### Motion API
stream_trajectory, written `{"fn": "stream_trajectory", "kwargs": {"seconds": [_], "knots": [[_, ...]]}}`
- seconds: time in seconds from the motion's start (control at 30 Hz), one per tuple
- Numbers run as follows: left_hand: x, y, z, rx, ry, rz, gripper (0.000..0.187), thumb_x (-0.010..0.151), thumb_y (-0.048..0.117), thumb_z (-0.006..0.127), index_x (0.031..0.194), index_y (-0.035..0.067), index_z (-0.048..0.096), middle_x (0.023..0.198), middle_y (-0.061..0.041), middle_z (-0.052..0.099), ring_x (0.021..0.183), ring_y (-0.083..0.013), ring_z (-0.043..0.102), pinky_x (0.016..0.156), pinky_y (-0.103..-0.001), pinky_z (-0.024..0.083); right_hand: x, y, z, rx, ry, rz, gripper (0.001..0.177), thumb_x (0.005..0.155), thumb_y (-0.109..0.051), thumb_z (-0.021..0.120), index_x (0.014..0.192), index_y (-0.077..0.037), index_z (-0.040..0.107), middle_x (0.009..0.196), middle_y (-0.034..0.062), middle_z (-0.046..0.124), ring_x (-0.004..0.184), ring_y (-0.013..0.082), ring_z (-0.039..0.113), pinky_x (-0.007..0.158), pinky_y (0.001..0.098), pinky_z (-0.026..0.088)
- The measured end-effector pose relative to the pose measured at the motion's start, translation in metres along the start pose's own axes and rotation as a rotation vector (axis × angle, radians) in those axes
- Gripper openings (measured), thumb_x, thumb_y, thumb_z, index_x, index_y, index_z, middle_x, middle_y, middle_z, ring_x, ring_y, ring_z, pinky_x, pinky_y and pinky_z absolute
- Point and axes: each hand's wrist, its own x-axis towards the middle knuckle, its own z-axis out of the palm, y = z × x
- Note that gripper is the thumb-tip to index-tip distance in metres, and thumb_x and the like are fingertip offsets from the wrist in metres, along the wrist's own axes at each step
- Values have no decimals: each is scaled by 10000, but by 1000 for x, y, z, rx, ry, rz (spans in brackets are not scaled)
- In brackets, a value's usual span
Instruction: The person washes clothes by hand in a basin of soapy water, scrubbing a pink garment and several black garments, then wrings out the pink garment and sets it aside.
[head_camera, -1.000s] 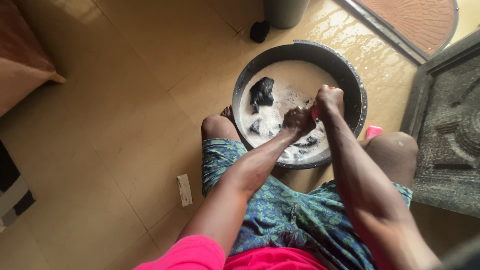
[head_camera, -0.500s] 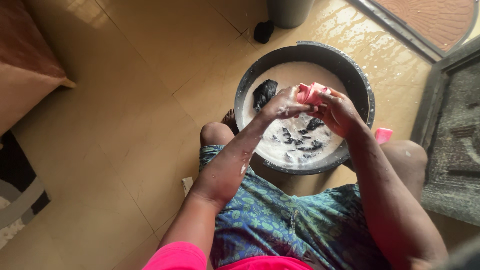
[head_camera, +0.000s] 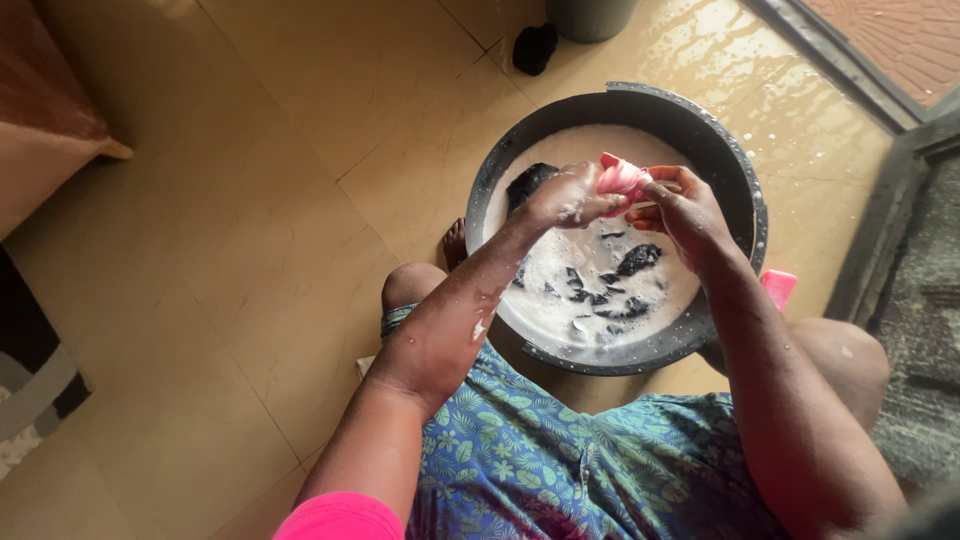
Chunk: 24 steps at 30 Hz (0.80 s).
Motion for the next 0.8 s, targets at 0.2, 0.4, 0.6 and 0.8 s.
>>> {"fn": "stream_trajectory", "kwargs": {"seconds": [0.2,0.4,0.6,0.8], "knots": [[11,-13,9,110,17,50,382,891,378,685,1163,109,692,974,-169,770,924,-315,768,807,-441,571,5,-8,8,-105,2,3,375,1024,-187,594,1327,22,525,1081,156,710,844,182,715,749,313,595],[11,-16,13,98,-3,-1,357,879,377,701,1120,114,715,961,-145,774,896,-277,762,784,-422,573,0,-14,10,-215,-1,6,378,1021,-210,618,1310,21,542,1073,155,718,849,177,708,737,303,565],[10,-34,19,-180,-101,-127,327,911,381,612,1125,148,695,810,-62,754,519,-122,659,464,-304,537,-1,-16,11,-254,69,-1,363,1020,-216,626,1293,11,549,1087,151,713,858,186,713,745,302,574],[23,-64,17,-563,123,-511,372,932,499,620,1004,146,716,666,4,622,433,-95,517,371,-266,414,-6,-21,13,-248,103,-11,349,1024,-209,619,1291,4,545,1081,157,714,847,187,715,737,302,569]]}}
